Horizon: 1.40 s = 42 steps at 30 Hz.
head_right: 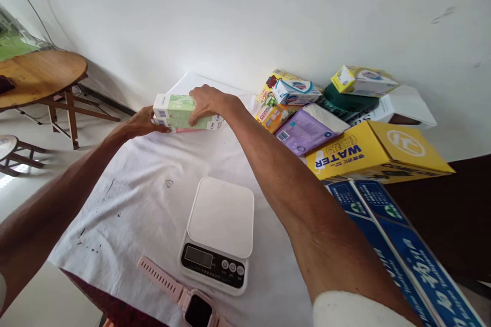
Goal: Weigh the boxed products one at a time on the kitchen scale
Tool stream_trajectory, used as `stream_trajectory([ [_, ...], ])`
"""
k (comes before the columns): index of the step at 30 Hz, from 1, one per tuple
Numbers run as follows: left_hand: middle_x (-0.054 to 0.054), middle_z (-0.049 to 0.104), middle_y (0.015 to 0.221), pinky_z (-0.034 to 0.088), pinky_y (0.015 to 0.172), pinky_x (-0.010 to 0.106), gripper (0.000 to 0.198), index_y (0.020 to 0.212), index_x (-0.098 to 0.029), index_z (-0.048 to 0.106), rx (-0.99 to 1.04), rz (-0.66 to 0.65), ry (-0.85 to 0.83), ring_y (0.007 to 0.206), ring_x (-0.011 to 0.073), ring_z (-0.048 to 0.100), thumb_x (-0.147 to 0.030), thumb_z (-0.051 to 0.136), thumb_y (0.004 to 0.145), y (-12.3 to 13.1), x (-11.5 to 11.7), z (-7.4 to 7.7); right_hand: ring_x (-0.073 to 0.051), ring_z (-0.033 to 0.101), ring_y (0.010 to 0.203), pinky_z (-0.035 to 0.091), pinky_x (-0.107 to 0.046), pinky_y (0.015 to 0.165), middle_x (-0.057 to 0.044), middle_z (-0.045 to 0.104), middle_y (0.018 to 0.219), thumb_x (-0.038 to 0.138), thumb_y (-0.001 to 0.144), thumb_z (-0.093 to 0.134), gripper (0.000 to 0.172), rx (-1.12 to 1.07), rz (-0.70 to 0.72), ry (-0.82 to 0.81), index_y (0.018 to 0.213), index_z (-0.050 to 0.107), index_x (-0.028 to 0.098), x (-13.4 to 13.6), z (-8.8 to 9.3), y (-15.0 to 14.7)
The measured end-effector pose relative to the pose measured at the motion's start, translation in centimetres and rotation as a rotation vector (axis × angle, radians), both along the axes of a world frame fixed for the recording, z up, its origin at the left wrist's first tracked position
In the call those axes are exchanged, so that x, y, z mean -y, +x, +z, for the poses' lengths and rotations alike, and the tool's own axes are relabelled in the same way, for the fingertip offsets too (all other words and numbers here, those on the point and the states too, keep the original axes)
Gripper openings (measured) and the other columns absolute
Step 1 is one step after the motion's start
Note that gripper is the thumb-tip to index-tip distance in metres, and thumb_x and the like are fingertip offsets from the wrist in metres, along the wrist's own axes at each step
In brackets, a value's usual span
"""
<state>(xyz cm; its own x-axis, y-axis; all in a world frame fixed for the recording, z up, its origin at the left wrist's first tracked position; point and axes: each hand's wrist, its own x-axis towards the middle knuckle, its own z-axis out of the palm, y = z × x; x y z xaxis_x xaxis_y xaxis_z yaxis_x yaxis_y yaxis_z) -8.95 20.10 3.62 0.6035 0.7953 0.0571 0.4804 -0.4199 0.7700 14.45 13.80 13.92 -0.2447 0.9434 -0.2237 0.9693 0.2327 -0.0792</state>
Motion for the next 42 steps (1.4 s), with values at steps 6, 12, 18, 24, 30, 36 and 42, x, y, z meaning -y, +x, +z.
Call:
stream_trajectory([
  [6, 0.006, 0.072, 0.106, 0.054, 0.082, 0.037, 0.058, 0.110, -0.017, 0.065, -0.005, -0.048, -0.004, 0.095, 0.0254, 0.065, -0.038, 0.083, 0.059, -0.6, 0.7, 1.1, -0.029, 0.061, 0.103, 0.046, -0.032, 0.080, -0.012, 0.066, 0.109, 0.055, 0.070, 0.086, 0.060, -0.038, -0.002, 0.112, 0.110, 0.063, 0.016, 2.8, 1.2, -0.4],
  [12, 0.012, 0.059, 0.126, 0.052, 0.096, 0.044, 0.079, 0.132, -0.017, 0.048, 0.025, 0.381, 0.088, 0.108, 0.0263, 0.061, -0.033, 0.083, 0.063, -1.0, 6.2, 1.1, -0.033, 0.060, 0.110, 0.049, -0.040, 0.091, -0.015, 0.062, 0.116, 0.049, 0.075, 0.084, 0.056, -0.106, -0.142, 0.438, 0.112, 0.062, 0.013, 12.3, 2.3, 0.8],
  [18, 0.004, 0.066, 0.095, 0.055, 0.080, 0.035, 0.024, 0.107, -0.020, 0.060, 0.242, 0.304, 0.108, 0.086, 0.0186, 0.064, -0.034, 0.062, 0.088, 0.8, 16.7, 2.0, -0.031, 0.066, 0.101, 0.054, -0.042, 0.084, -0.010, 0.066, 0.109, 0.048, 0.076, 0.082, 0.050, -0.211, -0.191, 0.466, 0.113, 0.058, 0.023, 25.2, -0.9, 0.9],
  [24, 0.004, 0.070, 0.094, 0.054, 0.071, 0.029, 0.020, 0.100, -0.021, 0.065, 0.303, 0.001, -0.107, 0.082, 0.0174, 0.066, -0.034, 0.054, 0.092, 5.4, 19.0, -0.8, -0.033, 0.065, 0.099, 0.057, -0.047, 0.083, -0.010, 0.067, 0.105, 0.040, 0.076, 0.084, 0.047, -0.179, -0.300, 0.370, 0.110, 0.058, 0.023, 30.8, -5.5, -1.0],
  [30, 0.002, 0.070, 0.084, 0.051, 0.067, 0.028, 0.027, 0.097, -0.021, 0.067, 0.217, -0.034, -0.027, 0.073, 0.0169, 0.062, -0.043, 0.055, 0.093, 5.5, 18.5, -2.5, -0.035, 0.061, 0.113, 0.054, -0.054, 0.094, -0.013, 0.065, 0.122, 0.040, 0.075, 0.086, 0.067, -0.297, -0.384, 0.415, 0.131, 0.052, 0.021, 33.1, -5.8, -0.9],
  [36, 0.003, 0.074, 0.094, 0.052, 0.073, 0.028, 0.038, 0.102, -0.023, 0.071, 0.150, -0.100, -0.016, 0.082, 0.0196, 0.066, -0.053, 0.048, 0.098, 5.0, 19.3, -1.8, -0.034, 0.060, 0.120, 0.050, -0.054, 0.100, -0.014, 0.064, 0.130, 0.034, 0.076, 0.087, 0.072, -0.374, -0.461, 0.404, 0.137, 0.051, 0.021, 34.8, -5.6, -0.3],
  [42, 0.005, 0.073, 0.107, 0.053, 0.085, 0.032, 0.043, 0.111, -0.023, 0.070, 0.110, -0.125, 0.040, 0.092, 0.0225, 0.067, -0.054, 0.041, 0.100, 5.3, 19.8, -1.3, -0.033, 0.063, 0.111, 0.053, -0.052, 0.093, -0.013, 0.067, 0.124, 0.034, 0.086, 0.077, 0.058, -0.383, -0.474, 0.436, 0.137, 0.052, 0.022, 34.3, -7.4, -1.5],
])
